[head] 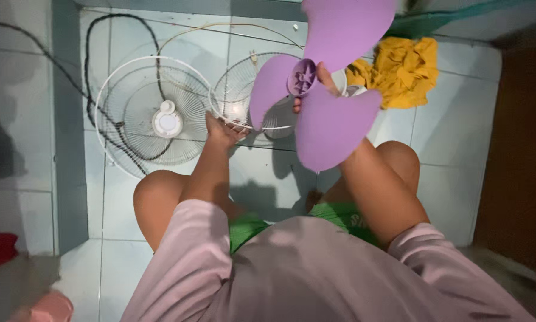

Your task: The person sits on the floor and assembles a small electric fan by attaching the purple blades to the motor hub and securing the front wire cage. The person handles the fan blades, motor hub, and front cage to complete the assembly.

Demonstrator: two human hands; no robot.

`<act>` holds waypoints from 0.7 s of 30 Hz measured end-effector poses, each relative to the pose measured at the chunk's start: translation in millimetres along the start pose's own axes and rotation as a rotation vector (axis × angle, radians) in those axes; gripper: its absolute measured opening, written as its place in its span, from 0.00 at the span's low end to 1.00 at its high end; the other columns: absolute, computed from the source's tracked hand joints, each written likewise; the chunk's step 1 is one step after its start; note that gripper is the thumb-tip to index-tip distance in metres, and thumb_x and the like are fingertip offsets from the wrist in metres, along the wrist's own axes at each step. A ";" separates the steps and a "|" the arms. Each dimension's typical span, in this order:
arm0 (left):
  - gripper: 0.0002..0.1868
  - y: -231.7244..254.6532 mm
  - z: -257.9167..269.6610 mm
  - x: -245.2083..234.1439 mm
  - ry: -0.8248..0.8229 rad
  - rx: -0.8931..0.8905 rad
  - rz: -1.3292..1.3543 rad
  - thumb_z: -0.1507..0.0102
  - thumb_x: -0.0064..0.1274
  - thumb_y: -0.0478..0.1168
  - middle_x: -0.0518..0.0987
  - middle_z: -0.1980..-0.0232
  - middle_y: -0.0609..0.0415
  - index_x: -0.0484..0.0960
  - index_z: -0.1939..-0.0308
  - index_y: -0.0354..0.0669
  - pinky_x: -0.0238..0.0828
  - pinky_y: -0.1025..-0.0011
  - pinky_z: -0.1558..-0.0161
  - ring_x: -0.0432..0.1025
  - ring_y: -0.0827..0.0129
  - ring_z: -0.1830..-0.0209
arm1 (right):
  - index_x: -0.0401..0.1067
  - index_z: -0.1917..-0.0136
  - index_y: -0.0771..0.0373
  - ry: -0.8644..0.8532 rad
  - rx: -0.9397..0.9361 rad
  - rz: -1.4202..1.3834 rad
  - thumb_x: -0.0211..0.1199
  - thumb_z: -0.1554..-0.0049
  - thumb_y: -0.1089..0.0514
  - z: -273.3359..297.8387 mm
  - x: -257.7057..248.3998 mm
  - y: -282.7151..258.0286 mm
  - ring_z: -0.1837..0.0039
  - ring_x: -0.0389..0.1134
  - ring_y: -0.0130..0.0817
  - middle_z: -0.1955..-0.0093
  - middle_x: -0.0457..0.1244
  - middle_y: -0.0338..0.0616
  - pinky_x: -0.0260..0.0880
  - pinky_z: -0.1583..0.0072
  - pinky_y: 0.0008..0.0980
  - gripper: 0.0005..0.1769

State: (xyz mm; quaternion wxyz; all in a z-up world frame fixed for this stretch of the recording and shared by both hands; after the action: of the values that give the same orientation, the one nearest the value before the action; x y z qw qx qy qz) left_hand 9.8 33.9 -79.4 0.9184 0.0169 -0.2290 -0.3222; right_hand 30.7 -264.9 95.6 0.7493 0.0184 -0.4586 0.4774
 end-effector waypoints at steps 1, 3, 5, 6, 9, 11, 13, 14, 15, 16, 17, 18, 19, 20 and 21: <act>0.41 7.0 5.2 -5.6 0.086 0.026 -0.010 0.32 0.25 0.72 0.67 0.36 0.40 0.63 0.30 0.45 0.50 0.32 0.31 0.61 0.36 0.32 | 0.76 0.57 0.62 0.058 0.048 0.043 0.49 0.46 0.20 -11.1 2.5 2.9 0.61 0.74 0.50 0.64 0.70 0.54 0.77 0.57 0.45 0.42; 0.33 38.6 33.2 -2.2 0.168 0.819 -0.337 0.28 0.40 0.58 0.74 0.31 0.42 0.71 0.34 0.31 0.58 0.56 0.29 0.68 0.52 0.31 | 0.74 0.50 0.63 -0.015 0.003 0.001 0.49 0.42 0.22 -31.3 15.1 12.8 0.60 0.73 0.48 0.60 0.69 0.53 0.77 0.56 0.44 0.41; 0.23 64.5 84.2 4.5 0.129 1.168 -0.558 0.26 0.47 0.47 0.79 0.34 0.36 0.75 0.34 0.32 0.66 0.63 0.28 0.72 0.51 0.33 | 0.73 0.47 0.64 -0.058 -0.008 0.026 0.49 0.40 0.24 -55.8 37.0 25.1 0.60 0.73 0.46 0.59 0.69 0.52 0.77 0.56 0.42 0.40; 0.26 79.0 116.1 8.1 -0.118 1.204 -0.696 0.32 0.51 0.41 0.75 0.30 0.38 0.72 0.31 0.33 0.62 0.63 0.25 0.68 0.52 0.29 | 0.72 0.45 0.64 -0.076 -0.020 0.064 0.49 0.39 0.25 -69.3 50.9 30.3 0.59 0.72 0.45 0.58 0.69 0.52 0.77 0.56 0.41 0.39; 0.39 107.0 215.8 21.0 -0.560 1.150 -1.353 0.39 0.60 0.39 0.68 0.22 0.40 0.66 0.25 0.33 0.48 0.61 0.20 0.58 0.52 0.18 | 0.70 0.40 0.65 -0.111 -0.071 0.197 0.48 0.36 0.28 -97.8 90.0 52.1 0.58 0.72 0.42 0.55 0.69 0.51 0.77 0.55 0.38 0.37; 0.50 120.3 257.6 41.2 -0.436 1.199 -1.619 0.45 0.70 0.42 0.61 0.25 0.30 0.59 0.26 0.27 0.47 0.56 0.26 0.53 0.43 0.23 | 0.69 0.37 0.65 -0.131 -0.094 0.289 0.48 0.34 0.30 -114.3 117.2 70.9 0.58 0.71 0.40 0.53 0.69 0.50 0.77 0.55 0.37 0.36; 0.55 124.9 284.7 54.0 -0.411 1.159 -1.639 0.48 0.74 0.44 0.62 0.27 0.29 0.57 0.26 0.26 0.51 0.55 0.29 0.55 0.43 0.26 | 0.68 0.34 0.66 -0.149 -0.105 0.392 0.47 0.32 0.32 -127.0 141.4 89.9 0.57 0.70 0.38 0.52 0.69 0.49 0.77 0.55 0.35 0.35; 0.54 126.1 292.2 58.4 -0.450 1.101 -1.526 0.48 0.73 0.44 0.67 0.29 0.33 0.59 0.26 0.28 0.56 0.57 0.28 0.61 0.47 0.27 | 0.67 0.32 0.66 -0.168 -0.114 0.426 0.47 0.31 0.33 -132.8 152.5 95.7 0.57 0.70 0.37 0.51 0.68 0.49 0.77 0.55 0.34 0.35; 0.52 126.4 296.1 59.9 -0.487 1.040 -1.410 0.48 0.72 0.45 0.71 0.30 0.37 0.61 0.26 0.30 0.60 0.58 0.28 0.66 0.52 0.27 | 0.67 0.31 0.66 -0.198 -0.131 0.423 0.47 0.30 0.34 -136.1 162.5 102.7 0.56 0.70 0.36 0.50 0.68 0.48 0.77 0.55 0.33 0.35; 0.50 127.9 297.6 58.2 -0.421 1.049 -1.409 0.48 0.73 0.44 0.74 0.33 0.39 0.64 0.27 0.31 0.63 0.59 0.29 0.68 0.53 0.29 | 0.69 0.30 0.76 -0.267 -0.184 0.368 0.49 0.24 0.36 -138.4 172.7 107.8 0.51 0.71 0.36 0.47 0.68 0.52 0.77 0.51 0.33 0.37; 0.49 130.0 295.9 55.7 -0.362 1.059 -1.408 0.49 0.73 0.44 0.77 0.35 0.40 0.66 0.29 0.31 0.65 0.59 0.30 0.71 0.53 0.31 | 0.69 0.31 0.73 -0.287 -0.148 0.393 0.47 0.27 0.35 -141.2 180.1 110.9 0.55 0.70 0.35 0.50 0.68 0.50 0.74 0.56 0.32 0.36; 0.47 132.1 292.3 51.7 -0.303 1.068 -1.407 0.49 0.74 0.44 0.80 0.38 0.41 0.69 0.31 0.31 0.67 0.59 0.32 0.73 0.54 0.33 | 0.69 0.33 0.70 -0.307 -0.112 0.417 0.46 0.30 0.35 -143.9 186.8 112.8 0.59 0.69 0.35 0.53 0.68 0.49 0.72 0.61 0.32 0.36; 0.45 132.6 287.6 46.7 -0.261 1.100 -1.397 0.48 0.74 0.44 0.80 0.39 0.42 0.70 0.32 0.31 0.69 0.60 0.34 0.74 0.55 0.35 | 0.69 0.34 0.67 -0.327 -0.073 0.443 0.44 0.33 0.34 -145.4 191.8 114.0 0.62 0.69 0.34 0.56 0.68 0.47 0.70 0.65 0.31 0.36; 0.42 133.0 282.4 40.6 -0.218 1.133 -1.387 0.47 0.74 0.44 0.81 0.41 0.42 0.72 0.34 0.30 0.70 0.60 0.35 0.75 0.56 0.37 | 0.69 0.33 0.65 -0.288 -0.075 0.535 0.44 0.35 0.34 -146.0 194.2 114.8 0.62 0.69 0.34 0.55 0.69 0.48 0.70 0.65 0.31 0.36; 0.40 134.5 276.5 34.2 -0.176 1.164 -1.376 0.46 0.75 0.44 0.81 0.42 0.42 0.73 0.36 0.30 0.71 0.60 0.37 0.76 0.56 0.38 | 0.69 0.32 0.64 -0.247 -0.077 0.627 0.43 0.37 0.34 -146.5 195.8 116.4 0.62 0.70 0.34 0.53 0.70 0.48 0.71 0.64 0.31 0.36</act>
State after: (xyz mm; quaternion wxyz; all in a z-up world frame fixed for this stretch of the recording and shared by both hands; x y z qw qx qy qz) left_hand -7.5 152.2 206.0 0.3482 0.5872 -0.3645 -0.6333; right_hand 67.7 3.2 101.1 0.5049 -0.0939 -0.5469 0.6611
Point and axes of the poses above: each hand's wrist, its own z-axis away from the middle knuckle, its own x-axis out of the palm, y = z × x, the point moved 2 cm from there along -z, towards the middle knuckle
